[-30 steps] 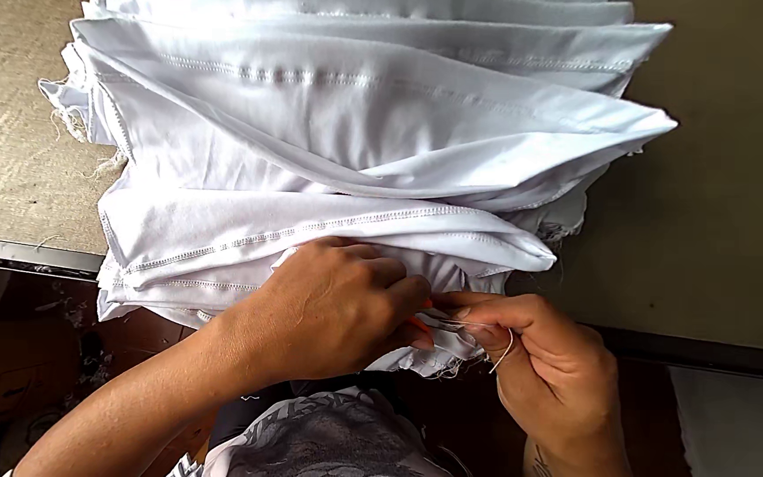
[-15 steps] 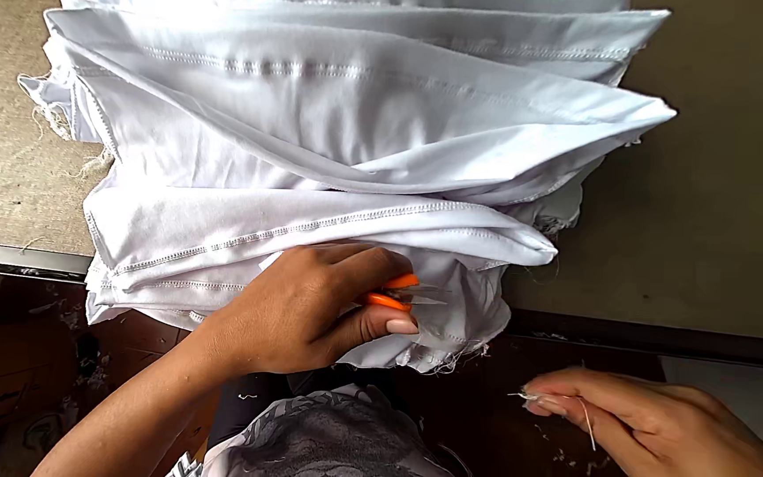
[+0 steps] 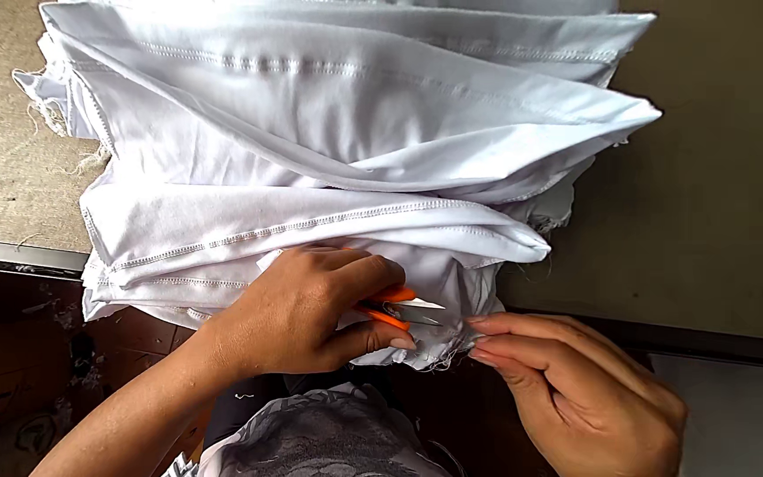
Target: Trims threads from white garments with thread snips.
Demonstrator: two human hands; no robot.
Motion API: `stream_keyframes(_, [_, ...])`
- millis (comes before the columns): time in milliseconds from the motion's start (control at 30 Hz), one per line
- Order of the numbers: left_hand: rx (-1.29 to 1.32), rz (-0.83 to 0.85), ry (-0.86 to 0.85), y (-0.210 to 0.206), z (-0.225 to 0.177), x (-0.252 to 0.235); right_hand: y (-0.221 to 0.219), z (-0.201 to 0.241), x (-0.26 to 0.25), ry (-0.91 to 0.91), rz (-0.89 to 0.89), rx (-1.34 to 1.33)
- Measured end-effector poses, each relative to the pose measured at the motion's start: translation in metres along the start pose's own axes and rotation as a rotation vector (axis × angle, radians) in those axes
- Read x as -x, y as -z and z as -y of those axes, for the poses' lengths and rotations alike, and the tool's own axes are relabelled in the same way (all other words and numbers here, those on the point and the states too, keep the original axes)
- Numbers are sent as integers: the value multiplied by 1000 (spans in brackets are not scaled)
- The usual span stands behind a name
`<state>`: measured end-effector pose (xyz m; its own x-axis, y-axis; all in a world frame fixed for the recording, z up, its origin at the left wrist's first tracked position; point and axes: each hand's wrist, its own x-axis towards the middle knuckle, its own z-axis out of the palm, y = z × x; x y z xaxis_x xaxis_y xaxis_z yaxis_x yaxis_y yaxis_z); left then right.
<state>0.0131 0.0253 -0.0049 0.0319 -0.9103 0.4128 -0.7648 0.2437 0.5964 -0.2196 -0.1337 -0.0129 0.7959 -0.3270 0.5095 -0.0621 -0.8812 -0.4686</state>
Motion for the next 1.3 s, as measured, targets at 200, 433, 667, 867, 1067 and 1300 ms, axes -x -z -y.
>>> stream_keyframes(200, [-285,5,-123,-11,-9,-4,-1,5,1,-32,-46,-135])
stream_keyframes(433, [-379,-33,-191,-17,-13,-5,-9,10,-1,-41,-77,-223])
stream_keyframes(667, [-154,-101,-39,-8,-3,1,23,4,-2,178,448,-555])
stream_keyframes(867, [-222,-103,-98,-12,-3,0,5,17,-4,-76,24,-279])
stream_keyframes(1067, [-266,-106,-122,-16,-5,1,-30,25,-18,-78,-123,-80])
stream_keyframes(1300, [-304,-103,-119,-13,-5,2,-23,18,-14,-114,-95,-228])
